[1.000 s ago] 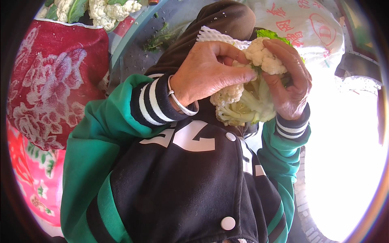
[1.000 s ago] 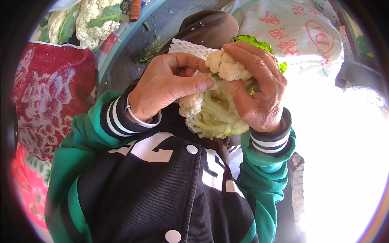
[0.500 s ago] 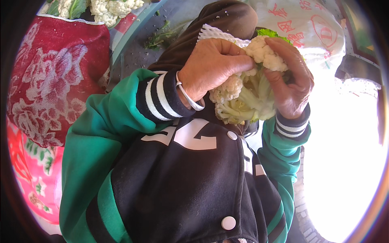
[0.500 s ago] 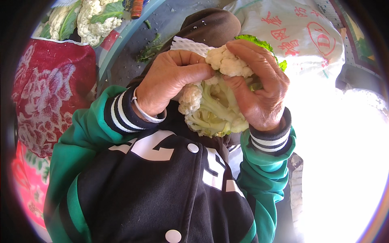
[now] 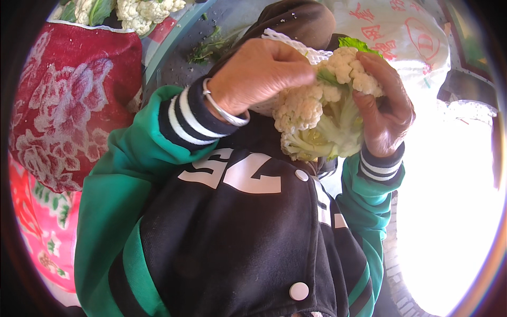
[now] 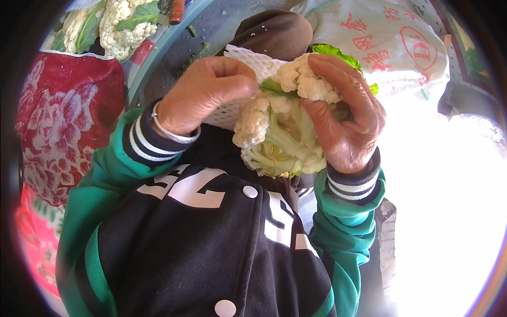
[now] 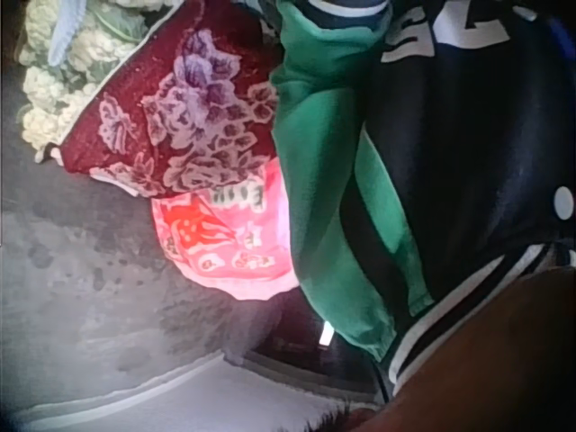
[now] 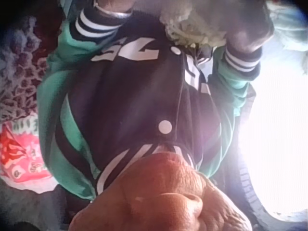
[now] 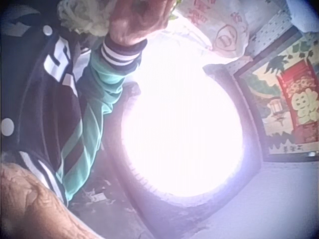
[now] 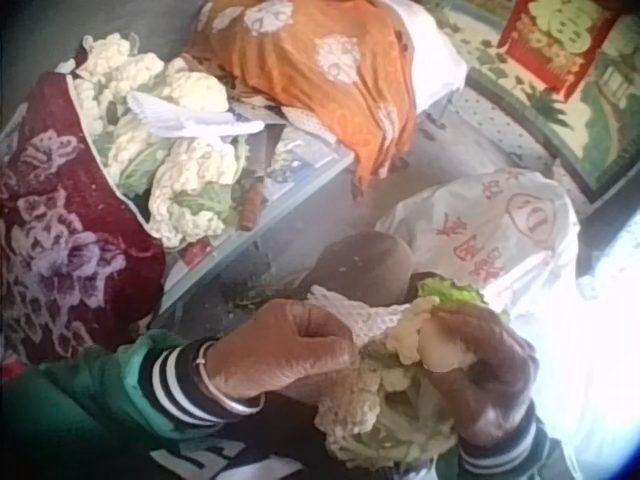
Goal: The person holds a head of cauliflower and uses a large knife to trim the stem and outer leaves. They then use their hands to pull away additional leaves and florets, continuing to clean the cauliflower head.
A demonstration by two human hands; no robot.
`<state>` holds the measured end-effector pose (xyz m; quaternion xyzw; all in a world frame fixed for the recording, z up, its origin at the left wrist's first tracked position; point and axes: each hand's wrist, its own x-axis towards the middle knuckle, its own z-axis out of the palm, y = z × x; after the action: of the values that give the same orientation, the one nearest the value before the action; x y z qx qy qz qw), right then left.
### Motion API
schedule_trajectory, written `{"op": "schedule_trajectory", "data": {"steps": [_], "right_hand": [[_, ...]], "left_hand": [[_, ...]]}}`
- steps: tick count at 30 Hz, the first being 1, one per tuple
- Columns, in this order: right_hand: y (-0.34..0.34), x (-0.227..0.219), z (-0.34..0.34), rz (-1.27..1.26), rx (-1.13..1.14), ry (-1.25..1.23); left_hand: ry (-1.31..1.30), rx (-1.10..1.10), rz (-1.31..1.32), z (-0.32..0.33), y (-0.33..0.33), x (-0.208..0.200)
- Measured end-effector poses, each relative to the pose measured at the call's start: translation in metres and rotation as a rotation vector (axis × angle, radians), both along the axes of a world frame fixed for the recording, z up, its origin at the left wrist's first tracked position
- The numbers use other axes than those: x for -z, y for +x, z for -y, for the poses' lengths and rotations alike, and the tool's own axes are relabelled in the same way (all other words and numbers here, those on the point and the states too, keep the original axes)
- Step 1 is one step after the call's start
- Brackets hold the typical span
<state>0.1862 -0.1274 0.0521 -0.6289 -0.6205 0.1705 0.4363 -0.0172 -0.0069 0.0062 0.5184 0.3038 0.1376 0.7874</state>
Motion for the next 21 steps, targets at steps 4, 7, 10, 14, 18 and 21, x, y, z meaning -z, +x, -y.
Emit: {"op": "schedule_trajectory", "data": {"steps": [4, 7, 10, 14, 18, 21], "right_hand": [[0.000, 0.000, 0.001, -0.030, -0.005, 0.006], [0.001, 0.001, 0.002, -0.027, 0.005, 0.002], [0.000, 0.001, 0.002, -0.023, 0.011, 0.010], [-0.001, -0.001, -0.005, -0.002, -0.004, -0.023], [-0.004, 0.004, -0.018, -0.055, -0.046, -0.069], [-0.008, 0.006, -0.029, -0.028, -0.097, -0.068]], "left_hand": [[0.023, -0.095, 0.062, -0.021, -0.017, 0.005], [0.205, -0.189, 0.030, -0.044, -0.030, 0.013], [0.412, -0.282, -0.099, -0.076, -0.054, 0.052], [0.628, -0.335, -0.104, -0.059, -0.037, 0.033], [0.478, -0.064, -0.055, -0.046, -0.023, 0.022], [0.706, 0.041, 0.127, -0.030, -0.008, 0.018]]}}
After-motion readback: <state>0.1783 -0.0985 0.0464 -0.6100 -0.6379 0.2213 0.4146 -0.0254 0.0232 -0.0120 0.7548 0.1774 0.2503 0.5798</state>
